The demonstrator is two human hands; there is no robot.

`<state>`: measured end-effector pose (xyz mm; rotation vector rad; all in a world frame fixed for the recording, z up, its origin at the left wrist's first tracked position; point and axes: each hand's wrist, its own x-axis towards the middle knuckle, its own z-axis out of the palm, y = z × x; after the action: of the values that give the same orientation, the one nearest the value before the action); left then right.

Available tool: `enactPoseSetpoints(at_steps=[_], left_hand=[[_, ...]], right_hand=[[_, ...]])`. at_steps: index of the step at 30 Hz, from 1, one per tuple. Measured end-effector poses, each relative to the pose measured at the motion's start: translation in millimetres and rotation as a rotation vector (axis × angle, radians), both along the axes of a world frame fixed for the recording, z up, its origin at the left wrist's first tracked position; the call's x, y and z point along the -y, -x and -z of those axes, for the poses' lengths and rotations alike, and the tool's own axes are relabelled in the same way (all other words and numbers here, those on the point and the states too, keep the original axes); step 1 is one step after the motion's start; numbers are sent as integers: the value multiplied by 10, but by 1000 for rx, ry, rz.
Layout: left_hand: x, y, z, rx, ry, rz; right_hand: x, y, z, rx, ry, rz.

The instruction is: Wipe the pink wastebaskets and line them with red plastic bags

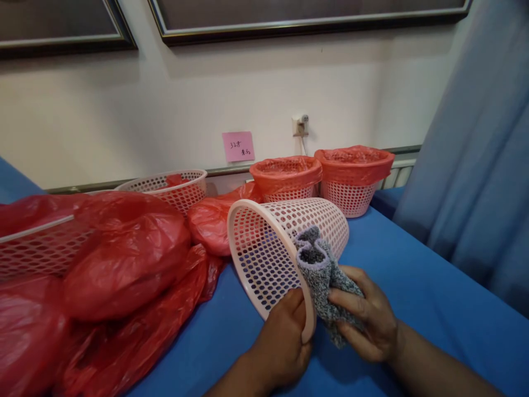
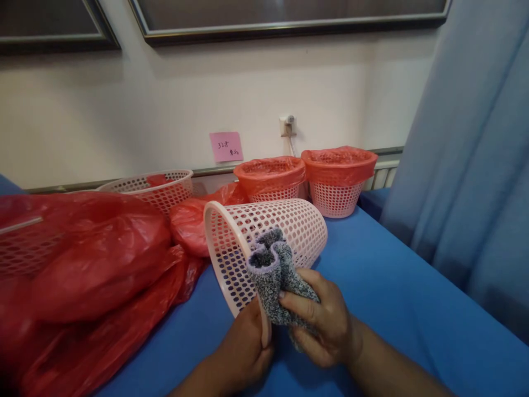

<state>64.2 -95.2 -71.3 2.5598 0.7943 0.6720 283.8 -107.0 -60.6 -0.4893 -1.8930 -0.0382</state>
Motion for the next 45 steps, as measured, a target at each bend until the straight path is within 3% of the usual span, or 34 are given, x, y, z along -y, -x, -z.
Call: enactPoseSetpoints(at_steps=[2, 4, 8, 10, 12, 14, 16, 19, 23, 28, 32, 36, 39, 41, 43, 45], left_hand=[[-7, -10, -14, -4, 20, -8], [-21, -5, -19, -12, 40, -38], [-50, 12, -1, -55, 68, -72], [-52, 6, 19, -100, 74, -66], [-49, -10, 46, -160, 91, -73], [-51, -30, 72, -223, 118, -90], [-60, -48, 82, -267, 138, -118], [-73, -70, 44, -245, 147, -147], [-33, -65, -49, -6, 148, -72], [50, 24, -16, 365, 120, -101], [25, 78, 41, 405, 103, -138], [1, 64, 43, 343, 45, -97], [13, 38, 50, 229, -4, -47], [17, 26, 74, 145, 2, -32], [13, 21, 107, 57, 20, -37], [3, 18, 130, -19, 35, -47]], right_hand=[[-68, -13, 44, -51, 18, 64], [-240, -73, 135, -173, 124, 215], [-719, -344, 325, -513, 537, 495], [-899, -484, 372, -672, 751, 550], [-961, -548, 375, -758, 863, 561], [-884, -507, 333, -723, 775, 555], [-683, -379, 253, -566, 535, 515], [-283, -145, 96, -272, 215, 292], [42, 18, -52, -111, 95, 3], [-45, 24, -1, -41, 138, -26], [-290, -72, 126, -184, 249, 178], [-686, -400, 241, -600, 577, 521], [-937, -628, 316, -897, 899, 524], [-1007, -662, 355, -972, 999, 462], [-980, -589, 372, -922, 945, 474], [-855, -446, 350, -761, 759, 509]])
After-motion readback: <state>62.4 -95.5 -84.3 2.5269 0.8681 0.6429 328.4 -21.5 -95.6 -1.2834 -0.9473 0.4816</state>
